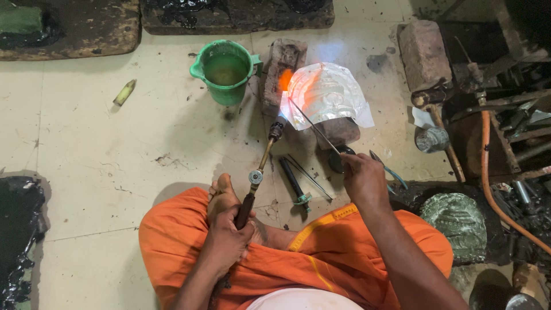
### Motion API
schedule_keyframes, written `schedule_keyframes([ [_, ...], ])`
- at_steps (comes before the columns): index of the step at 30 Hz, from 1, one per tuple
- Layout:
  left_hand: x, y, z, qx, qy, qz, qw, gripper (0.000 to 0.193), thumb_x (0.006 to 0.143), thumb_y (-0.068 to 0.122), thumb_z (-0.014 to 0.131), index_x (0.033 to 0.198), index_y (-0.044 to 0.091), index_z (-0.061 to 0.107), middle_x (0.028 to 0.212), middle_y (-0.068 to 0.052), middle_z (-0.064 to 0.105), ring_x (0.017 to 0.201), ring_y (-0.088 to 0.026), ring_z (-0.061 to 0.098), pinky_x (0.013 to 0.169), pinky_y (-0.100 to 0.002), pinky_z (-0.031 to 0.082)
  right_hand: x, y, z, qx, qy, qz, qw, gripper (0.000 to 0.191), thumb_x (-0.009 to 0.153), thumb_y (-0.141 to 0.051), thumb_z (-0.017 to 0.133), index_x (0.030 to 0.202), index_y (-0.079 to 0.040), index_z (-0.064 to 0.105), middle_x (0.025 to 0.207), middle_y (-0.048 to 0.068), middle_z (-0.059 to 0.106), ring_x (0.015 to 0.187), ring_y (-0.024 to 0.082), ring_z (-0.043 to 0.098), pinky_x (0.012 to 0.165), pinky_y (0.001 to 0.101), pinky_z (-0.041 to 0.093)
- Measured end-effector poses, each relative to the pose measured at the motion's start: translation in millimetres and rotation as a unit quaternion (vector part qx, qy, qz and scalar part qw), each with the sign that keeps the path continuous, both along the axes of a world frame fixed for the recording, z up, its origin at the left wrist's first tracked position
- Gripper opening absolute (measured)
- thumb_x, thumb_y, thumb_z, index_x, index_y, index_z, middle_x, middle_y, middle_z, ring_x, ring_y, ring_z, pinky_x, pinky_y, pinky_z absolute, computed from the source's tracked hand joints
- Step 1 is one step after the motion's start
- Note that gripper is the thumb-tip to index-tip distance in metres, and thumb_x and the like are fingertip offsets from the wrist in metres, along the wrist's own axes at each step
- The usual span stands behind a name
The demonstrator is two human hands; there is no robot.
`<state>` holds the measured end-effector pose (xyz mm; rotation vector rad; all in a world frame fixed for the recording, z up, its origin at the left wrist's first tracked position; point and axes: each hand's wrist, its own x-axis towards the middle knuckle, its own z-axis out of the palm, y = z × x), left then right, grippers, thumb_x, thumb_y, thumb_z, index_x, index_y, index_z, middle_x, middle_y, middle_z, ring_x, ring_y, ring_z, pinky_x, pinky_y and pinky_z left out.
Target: The person sits on the workshop floor holding a gas torch in one hand and a long thin metal rod in the other, heating the rod in the flame and applying it to a white face-shaped mold. They use pliers to hold and reposition the mold and paper around it while repeatedly reheating the rod.
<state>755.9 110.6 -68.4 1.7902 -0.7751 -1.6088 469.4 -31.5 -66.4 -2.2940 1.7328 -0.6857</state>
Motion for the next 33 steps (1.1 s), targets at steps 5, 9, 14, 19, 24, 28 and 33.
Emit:
schedule_keyframes([
  [5, 0, 1, -1, 0.0, 0.018, 0.007, 1.0, 0.023, 0.089, 0.012, 0.064, 0.109, 0.002, 0.067, 0.055, -0.003, 0.057, 0.035, -0.012, 0.051, 0.035, -0.028, 0.043, 7, 9, -11, 0.022, 0.011, -0.031, 0.999, 0.023, 0.089, -0.005, 0.067, 0.108, -0.007, 0.078, 0.091, 0.019, 0.073, 0.08, 0.039, 0.07, 0.074, 0.0471, 0.056],
  [9, 0, 3, -5, -0.004, 0.022, 0.014, 1.0, 0.023, 0.089, 0.012, 0.063, 0.11, 0.002, 0.067, 0.055, -0.002, 0.055, 0.034, -0.012, 0.049, 0.034, -0.028, 0.041, 15, 16, -22, 0.059, -0.027, -0.059, 0.996, 0.024, 0.09, -0.006, 0.064, 0.11, -0.006, 0.077, 0.09, 0.022, 0.072, 0.083, 0.04, 0.07, 0.074, 0.0485, 0.055],
  [14, -1, 2, -10, -0.014, 0.018, 0.017, 1.0, 0.023, 0.089, 0.011, 0.064, 0.109, 0.001, 0.068, 0.055, -0.002, 0.056, 0.034, -0.012, 0.049, 0.034, -0.028, 0.041, 19, 15, -28, 0.106, -0.031, -0.054, 0.992, 0.032, 0.087, -0.004, 0.06, 0.115, -0.004, 0.075, 0.089, 0.026, 0.07, 0.085, 0.041, 0.07, 0.078, 0.0495, 0.055],
  [19, 0, 3, -9, 0.019, 0.023, 0.02, 0.999, 0.024, 0.089, 0.012, 0.063, 0.111, 0.003, 0.067, 0.054, -0.003, 0.054, 0.034, -0.012, 0.049, 0.033, -0.029, 0.037, 26, 17, -30, 0.155, -0.039, -0.083, 0.984, 0.03, 0.091, -0.007, 0.058, 0.115, -0.006, 0.075, 0.093, 0.027, 0.069, 0.092, 0.041, 0.069, 0.082, 0.0488, 0.055],
  [24, -1, 1, -9, -0.01, 0.017, 0.015, 1.0, 0.024, 0.089, 0.012, 0.065, 0.111, 0.002, 0.068, 0.055, -0.003, 0.056, 0.034, -0.012, 0.05, 0.034, -0.028, 0.041, 29, 15, -31, 0.161, -0.055, -0.096, 0.981, 0.033, 0.085, -0.005, 0.06, 0.114, -0.006, 0.075, 0.097, 0.026, 0.07, 0.094, 0.041, 0.069, 0.082, 0.0469, 0.055],
  [28, -1, 1, -9, -0.002, 0.021, 0.018, 1.0, 0.024, 0.089, 0.011, 0.064, 0.111, 0.003, 0.068, 0.055, -0.003, 0.055, 0.034, -0.012, 0.049, 0.033, -0.028, 0.04, 27, 11, -32, 0.192, -0.025, -0.087, 0.977, 0.032, 0.084, -0.003, 0.06, 0.111, -0.006, 0.077, 0.098, 0.025, 0.071, 0.097, 0.041, 0.068, 0.082, 0.0475, 0.054],
  [33, -3, 0, -4, 0.01, 0.037, 0.026, 0.999, 0.024, 0.089, 0.01, 0.064, 0.111, 0.002, 0.067, 0.055, -0.003, 0.055, 0.034, -0.013, 0.049, 0.033, -0.029, 0.04, 28, 15, -28, 0.161, -0.058, -0.074, 0.982, 0.035, 0.083, -0.002, 0.061, 0.115, -0.004, 0.076, 0.095, 0.025, 0.07, 0.09, 0.041, 0.069, 0.078, 0.0458, 0.055],
])
